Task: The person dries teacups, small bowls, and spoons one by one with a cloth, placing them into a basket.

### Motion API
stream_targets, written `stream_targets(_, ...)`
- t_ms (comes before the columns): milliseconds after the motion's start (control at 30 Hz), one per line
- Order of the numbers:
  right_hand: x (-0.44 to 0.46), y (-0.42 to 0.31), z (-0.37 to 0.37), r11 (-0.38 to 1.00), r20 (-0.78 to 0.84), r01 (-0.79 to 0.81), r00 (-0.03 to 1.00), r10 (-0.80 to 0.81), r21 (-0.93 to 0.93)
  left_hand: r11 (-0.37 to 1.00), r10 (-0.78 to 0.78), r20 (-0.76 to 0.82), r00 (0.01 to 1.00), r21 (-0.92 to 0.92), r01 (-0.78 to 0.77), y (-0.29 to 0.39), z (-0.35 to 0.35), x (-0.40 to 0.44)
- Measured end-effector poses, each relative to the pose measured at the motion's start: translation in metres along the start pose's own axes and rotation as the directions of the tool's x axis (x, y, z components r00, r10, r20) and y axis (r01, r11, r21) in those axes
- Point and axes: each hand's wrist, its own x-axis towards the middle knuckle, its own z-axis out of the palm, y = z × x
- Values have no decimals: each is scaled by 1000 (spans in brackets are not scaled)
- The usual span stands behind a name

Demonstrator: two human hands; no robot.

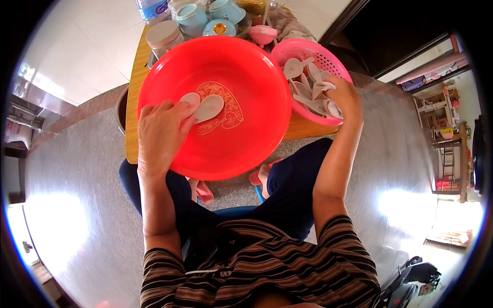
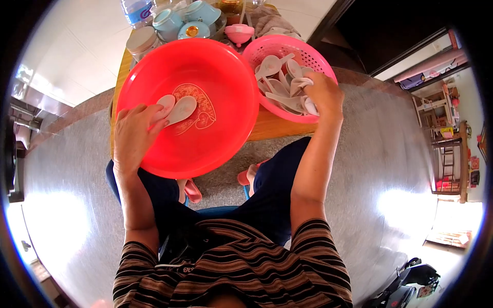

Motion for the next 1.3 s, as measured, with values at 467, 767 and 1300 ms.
stream_targets(467, -3, -8, -23, 999, -274, -40, 961, 48, 35, 998, -2, -293, 956, -55, -15, 5, -6, 3)
stream_targets(767, -68, -101, -49, 518, -456, 493, 865, -209, 699, 455, -14, 12, 1000, -890, 17, 37, -17, -9)
stream_targets(1300, -121, -189, 2, 353, -553, 850, 524, -647, 392, -658, -8, 148, 989, -746, 106, 44, 6, -7)
